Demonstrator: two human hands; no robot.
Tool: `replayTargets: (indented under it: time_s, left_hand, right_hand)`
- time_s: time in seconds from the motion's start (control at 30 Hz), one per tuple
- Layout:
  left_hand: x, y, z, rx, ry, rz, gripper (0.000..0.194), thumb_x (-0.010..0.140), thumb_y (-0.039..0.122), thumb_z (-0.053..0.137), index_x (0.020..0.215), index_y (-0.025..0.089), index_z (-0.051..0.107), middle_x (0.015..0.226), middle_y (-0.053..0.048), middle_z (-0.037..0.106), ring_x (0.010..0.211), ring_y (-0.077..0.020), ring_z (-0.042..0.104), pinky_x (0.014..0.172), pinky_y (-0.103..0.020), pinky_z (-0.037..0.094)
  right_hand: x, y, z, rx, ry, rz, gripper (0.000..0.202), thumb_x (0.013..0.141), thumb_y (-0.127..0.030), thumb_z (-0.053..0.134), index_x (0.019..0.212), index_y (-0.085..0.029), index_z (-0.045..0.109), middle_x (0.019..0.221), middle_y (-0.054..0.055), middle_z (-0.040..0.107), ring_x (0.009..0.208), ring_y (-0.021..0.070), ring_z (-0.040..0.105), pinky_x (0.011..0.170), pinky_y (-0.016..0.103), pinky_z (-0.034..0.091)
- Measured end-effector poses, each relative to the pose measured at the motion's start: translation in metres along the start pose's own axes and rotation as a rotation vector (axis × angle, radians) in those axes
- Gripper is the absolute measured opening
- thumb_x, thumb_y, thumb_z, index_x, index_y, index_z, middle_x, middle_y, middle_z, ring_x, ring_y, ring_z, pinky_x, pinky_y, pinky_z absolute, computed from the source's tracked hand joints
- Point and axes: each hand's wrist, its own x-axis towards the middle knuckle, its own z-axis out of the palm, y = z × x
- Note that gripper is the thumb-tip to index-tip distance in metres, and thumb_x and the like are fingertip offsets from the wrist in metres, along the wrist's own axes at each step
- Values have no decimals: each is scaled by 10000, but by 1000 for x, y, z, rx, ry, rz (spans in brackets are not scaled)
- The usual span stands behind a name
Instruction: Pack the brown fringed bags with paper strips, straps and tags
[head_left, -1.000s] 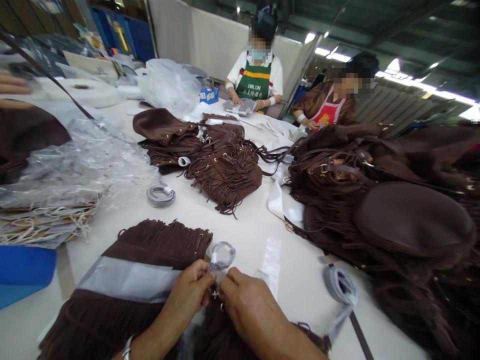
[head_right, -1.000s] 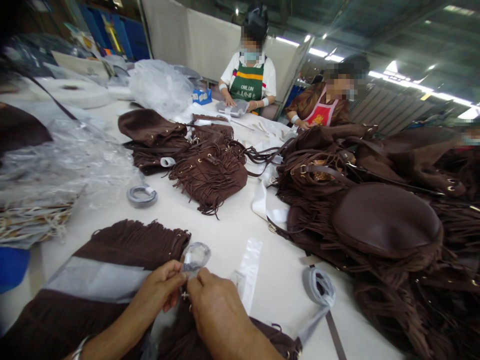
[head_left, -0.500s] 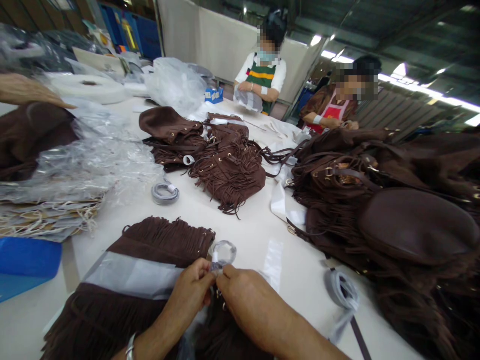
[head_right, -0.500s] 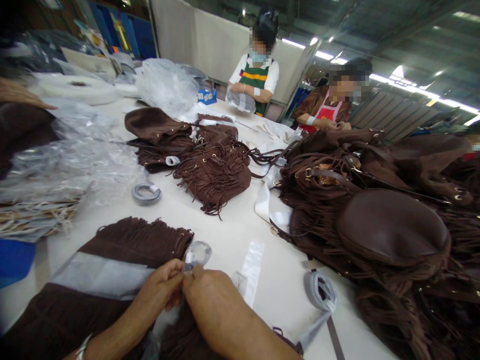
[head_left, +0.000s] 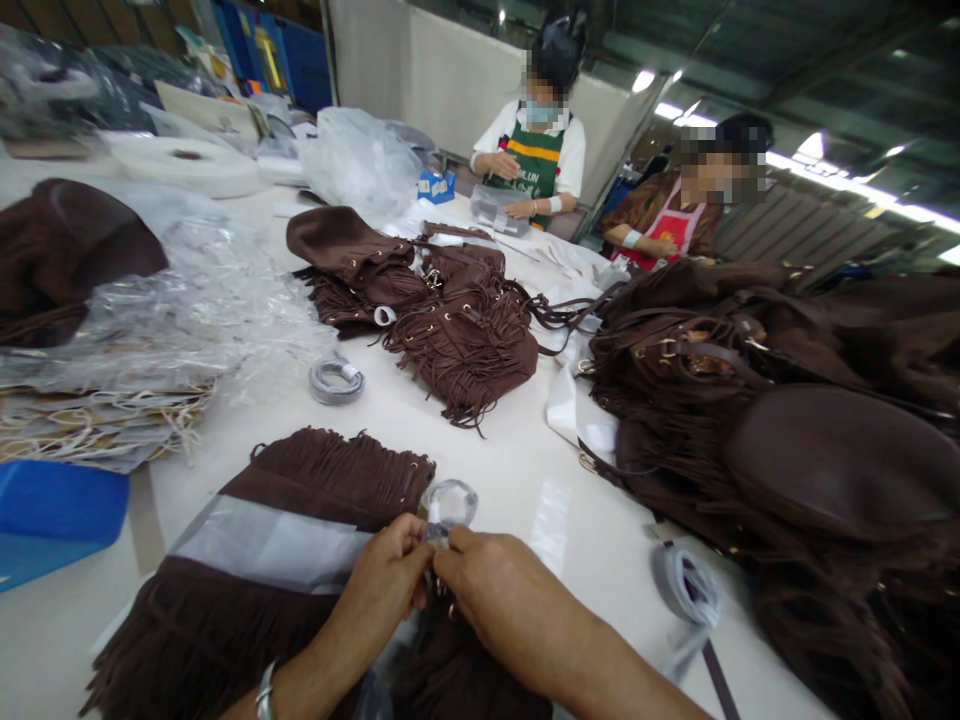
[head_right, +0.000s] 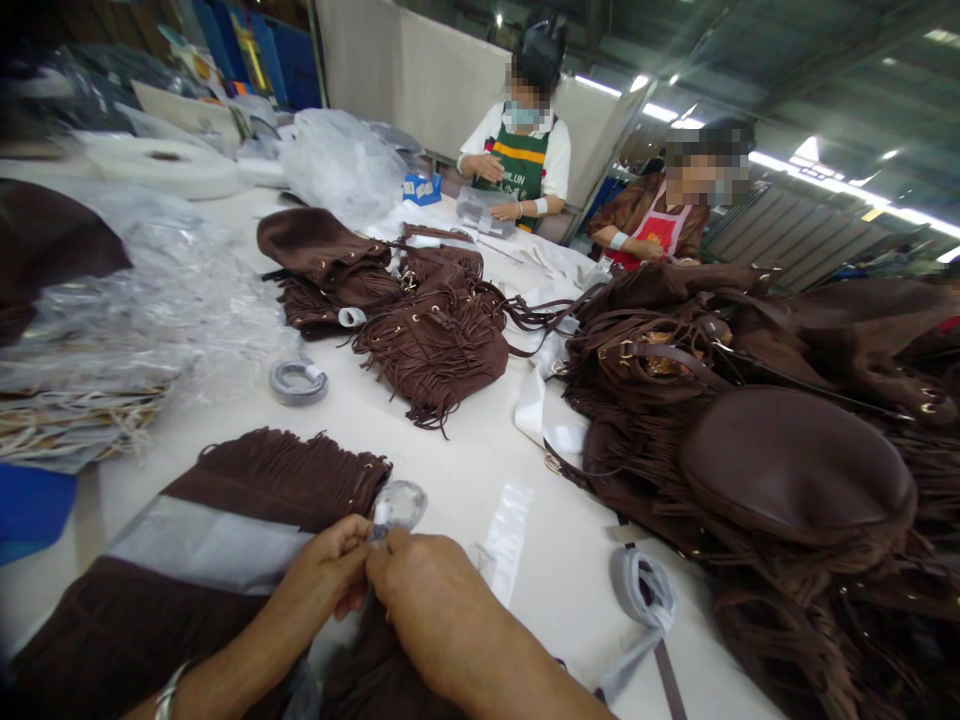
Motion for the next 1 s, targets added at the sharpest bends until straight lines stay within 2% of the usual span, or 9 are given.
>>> replayTargets:
  time_s: [0.27, 0.57, 0.87, 1.0]
  left_hand:
    - [-3, 3, -2, 4, -9, 16, 392, 691, 591, 565, 765, 207, 535, 391, 54, 500, 324, -102, 384, 353, -208, 256]
    - [-2, 3, 0, 0, -19, 7, 412, 678, 594, 564, 789, 199, 536, 395, 61, 496, 319, -97, 366, 349, -213, 259]
    - [-1, -4, -2, 11, -16, 35, 366, 727, 555, 564, 793, 195, 540, 403, 56, 504, 330, -97, 379, 361, -209, 269]
    - [2, -7, -3, -34, -59, 27, 344, 711, 529, 571, 794, 200, 520, 414, 59, 512, 338, -96, 388, 367, -206, 280]
  right_hand:
    - [-7, 0, 0, 72, -17, 102, 193, 946, -131, 448, 968, -199, 627, 939, 36, 654, 770, 142, 634, 664, 219, 439]
    - [-13, 1, 21, 283, 87, 266, 193, 884, -84, 468, 913, -205, 615, 949, 8, 625, 807, 130, 621, 720, 211, 436]
    - [-16, 0, 25, 386, 115, 267, 278, 839, -24, 443, 961, -196, 625, 978, 24, 621, 861, 139, 624, 772, 226, 449]
    - [-17, 2, 31, 460, 179, 275, 264, 841, -26, 471, 974, -217, 596, 968, 1, 637, 885, 144, 609, 797, 240, 433]
